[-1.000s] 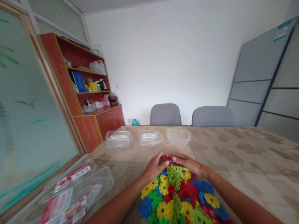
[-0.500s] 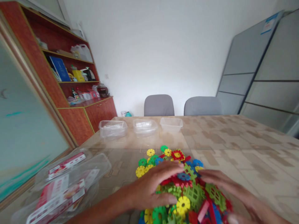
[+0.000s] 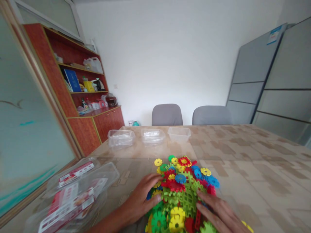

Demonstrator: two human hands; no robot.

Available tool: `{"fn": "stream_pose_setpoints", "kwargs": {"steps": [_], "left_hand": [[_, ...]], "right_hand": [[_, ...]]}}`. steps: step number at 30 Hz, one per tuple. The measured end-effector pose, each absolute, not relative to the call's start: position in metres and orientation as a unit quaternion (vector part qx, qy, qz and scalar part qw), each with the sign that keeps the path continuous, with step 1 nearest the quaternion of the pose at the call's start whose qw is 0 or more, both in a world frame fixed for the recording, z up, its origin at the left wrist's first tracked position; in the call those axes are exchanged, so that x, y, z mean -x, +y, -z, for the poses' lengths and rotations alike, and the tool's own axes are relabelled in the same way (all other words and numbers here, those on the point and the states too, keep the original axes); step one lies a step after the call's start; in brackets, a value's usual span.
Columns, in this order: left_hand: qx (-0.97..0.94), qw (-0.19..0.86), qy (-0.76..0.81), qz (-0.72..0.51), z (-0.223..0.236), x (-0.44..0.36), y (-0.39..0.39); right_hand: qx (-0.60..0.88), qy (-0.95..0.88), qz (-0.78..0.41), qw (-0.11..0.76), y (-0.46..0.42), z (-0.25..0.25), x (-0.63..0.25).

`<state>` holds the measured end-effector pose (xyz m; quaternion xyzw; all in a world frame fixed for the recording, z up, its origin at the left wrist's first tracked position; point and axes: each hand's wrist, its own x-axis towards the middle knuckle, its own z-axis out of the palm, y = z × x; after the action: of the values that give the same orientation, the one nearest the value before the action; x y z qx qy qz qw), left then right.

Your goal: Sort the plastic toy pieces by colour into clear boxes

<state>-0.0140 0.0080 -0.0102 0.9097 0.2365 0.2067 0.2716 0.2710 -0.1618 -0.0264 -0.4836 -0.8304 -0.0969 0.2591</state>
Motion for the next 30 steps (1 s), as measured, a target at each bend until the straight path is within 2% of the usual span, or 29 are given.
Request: {"fn": "stream_pose_setpoints", "kwargs": {"steps": [3,7,9,13,15,18,23,26,30], "left_hand": [[-0.890,0.310,0.237,-0.238,0.014,0.016,0.010],[-0.829,0.373,0.315,-0.273,0.019,0.022,0.012],[-0.816,0.368,0.336,-0.293,0.015,0.023,0.015],[-0.829,0.323,0.343,-0.300,-0.001,0.007,0.037],[-0.839,0.317,0.334,-0.291,-0.007,-0.011,0.052],[-0.849,0.324,0.317,-0.272,-0.008,-0.039,0.070],[-0.865,0.359,0.254,-0.241,-0.005,-0.053,0.075],[-0.859,0.385,0.236,-0.240,-0.007,-0.036,0.073],[-0.852,0.357,0.277,-0.265,-0.010,-0.012,0.068]], "right_hand": [[0.484,-0.835,0.066,0.252,-0.143,0.017,-0.260],[0.531,-0.788,0.050,0.306,-0.125,0.008,-0.258],[0.554,-0.765,0.030,0.327,-0.109,-0.001,-0.267],[0.592,-0.724,-0.090,0.343,-0.059,-0.017,-0.293],[0.605,-0.709,-0.175,0.318,-0.032,-0.018,-0.301],[0.613,-0.700,-0.225,0.290,-0.004,-0.013,-0.298],[0.561,-0.729,-0.274,0.282,-0.017,-0.022,-0.292],[0.551,-0.702,-0.314,0.324,-0.040,-0.031,-0.310],[0.650,-0.625,-0.230,0.366,-0.068,-0.016,-0.331]]}}
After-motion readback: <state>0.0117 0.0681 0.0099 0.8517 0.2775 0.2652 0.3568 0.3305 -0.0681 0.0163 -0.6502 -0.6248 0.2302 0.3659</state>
